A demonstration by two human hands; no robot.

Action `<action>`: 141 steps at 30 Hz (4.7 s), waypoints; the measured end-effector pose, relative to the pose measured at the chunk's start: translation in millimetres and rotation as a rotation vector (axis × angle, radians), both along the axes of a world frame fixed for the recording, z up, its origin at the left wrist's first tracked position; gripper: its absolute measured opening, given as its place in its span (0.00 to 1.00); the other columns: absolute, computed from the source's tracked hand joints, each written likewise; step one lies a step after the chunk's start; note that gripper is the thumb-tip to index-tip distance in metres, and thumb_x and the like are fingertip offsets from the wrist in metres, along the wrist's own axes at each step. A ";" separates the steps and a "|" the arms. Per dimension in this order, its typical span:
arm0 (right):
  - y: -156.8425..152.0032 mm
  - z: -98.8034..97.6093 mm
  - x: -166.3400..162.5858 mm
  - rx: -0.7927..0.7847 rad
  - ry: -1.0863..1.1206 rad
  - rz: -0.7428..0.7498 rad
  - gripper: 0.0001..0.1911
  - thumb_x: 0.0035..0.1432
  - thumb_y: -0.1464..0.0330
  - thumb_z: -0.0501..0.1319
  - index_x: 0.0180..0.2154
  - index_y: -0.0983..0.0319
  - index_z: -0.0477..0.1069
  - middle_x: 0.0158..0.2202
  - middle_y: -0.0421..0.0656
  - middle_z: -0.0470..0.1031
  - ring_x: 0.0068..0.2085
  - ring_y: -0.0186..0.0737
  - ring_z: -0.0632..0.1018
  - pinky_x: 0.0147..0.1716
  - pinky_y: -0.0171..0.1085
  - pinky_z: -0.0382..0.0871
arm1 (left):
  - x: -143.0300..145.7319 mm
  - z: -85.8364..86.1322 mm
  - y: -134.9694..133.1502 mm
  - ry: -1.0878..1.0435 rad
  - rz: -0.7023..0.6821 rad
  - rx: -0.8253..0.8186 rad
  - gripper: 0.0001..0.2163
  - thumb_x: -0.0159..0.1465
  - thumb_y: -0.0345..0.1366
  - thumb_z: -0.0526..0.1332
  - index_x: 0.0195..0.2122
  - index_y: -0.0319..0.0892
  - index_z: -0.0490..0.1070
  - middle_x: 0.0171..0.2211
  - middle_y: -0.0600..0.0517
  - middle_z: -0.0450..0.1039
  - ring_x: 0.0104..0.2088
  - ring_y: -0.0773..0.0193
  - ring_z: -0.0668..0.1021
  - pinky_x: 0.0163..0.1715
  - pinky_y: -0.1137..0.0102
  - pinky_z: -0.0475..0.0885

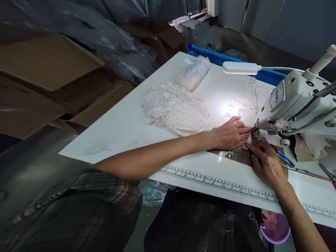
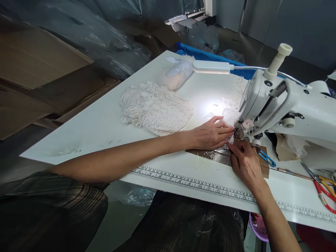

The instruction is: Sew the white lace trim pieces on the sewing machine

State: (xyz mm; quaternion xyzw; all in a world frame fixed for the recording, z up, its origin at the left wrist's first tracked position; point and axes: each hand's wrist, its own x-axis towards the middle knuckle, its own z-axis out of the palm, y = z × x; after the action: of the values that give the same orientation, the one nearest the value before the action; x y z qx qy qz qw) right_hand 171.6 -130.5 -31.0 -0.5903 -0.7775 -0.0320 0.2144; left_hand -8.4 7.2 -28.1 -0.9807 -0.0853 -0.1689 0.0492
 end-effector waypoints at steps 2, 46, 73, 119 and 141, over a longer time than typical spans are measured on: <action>0.1 -0.1 0.4 -0.016 0.017 -0.002 0.20 0.63 0.72 0.53 0.51 0.56 0.77 0.37 0.46 0.70 0.36 0.40 0.73 0.35 0.41 0.72 | 0.8 -0.5 -1.3 -0.004 0.008 0.014 0.14 0.72 0.36 0.51 0.51 0.44 0.74 0.55 0.47 0.74 0.49 0.56 0.76 0.58 0.52 0.62; 11.0 2.0 -0.4 -0.096 -0.103 -0.076 0.22 0.64 0.70 0.51 0.56 0.60 0.72 0.37 0.48 0.70 0.28 0.37 0.70 0.26 0.37 0.70 | 11.3 -2.8 -5.6 -0.034 0.144 0.028 0.16 0.74 0.33 0.47 0.43 0.39 0.75 0.44 0.47 0.77 0.37 0.62 0.74 0.42 0.63 0.64; 12.6 2.6 11.4 -0.067 0.204 -0.036 0.17 0.65 0.66 0.51 0.48 0.61 0.74 0.39 0.49 0.75 0.37 0.41 0.76 0.36 0.40 0.74 | 4.8 3.1 13.0 -0.391 -0.108 -0.465 0.10 0.71 0.33 0.53 0.38 0.37 0.72 0.36 0.46 0.77 0.36 0.67 0.78 0.37 0.70 0.77; -32.5 5.0 50.8 0.045 0.066 -0.337 0.24 0.68 0.53 0.44 0.33 0.60 0.70 0.33 0.51 0.75 0.33 0.46 0.76 0.32 0.42 0.69 | 14.7 4.6 8.1 -0.280 0.059 -0.801 0.05 0.62 0.34 0.65 0.36 0.38 0.74 0.33 0.50 0.79 0.32 0.68 0.79 0.32 0.72 0.75; 35.3 4.1 1.7 -0.166 -0.162 -0.380 0.28 0.70 0.52 0.42 0.42 0.63 0.72 0.29 0.48 0.77 0.22 0.39 0.70 0.23 0.37 0.45 | 15.6 -6.6 27.2 -0.271 -0.020 -1.033 0.16 0.64 0.34 0.60 0.52 0.36 0.64 0.30 0.52 0.78 0.29 0.66 0.79 0.29 0.72 0.72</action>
State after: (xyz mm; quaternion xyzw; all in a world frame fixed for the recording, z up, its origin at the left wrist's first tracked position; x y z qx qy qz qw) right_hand 173.3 -95.2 -26.9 -0.7375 -0.6668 -0.0551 0.0919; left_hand 7.2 34.4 -34.7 -0.8475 -0.1537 -0.2305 -0.4529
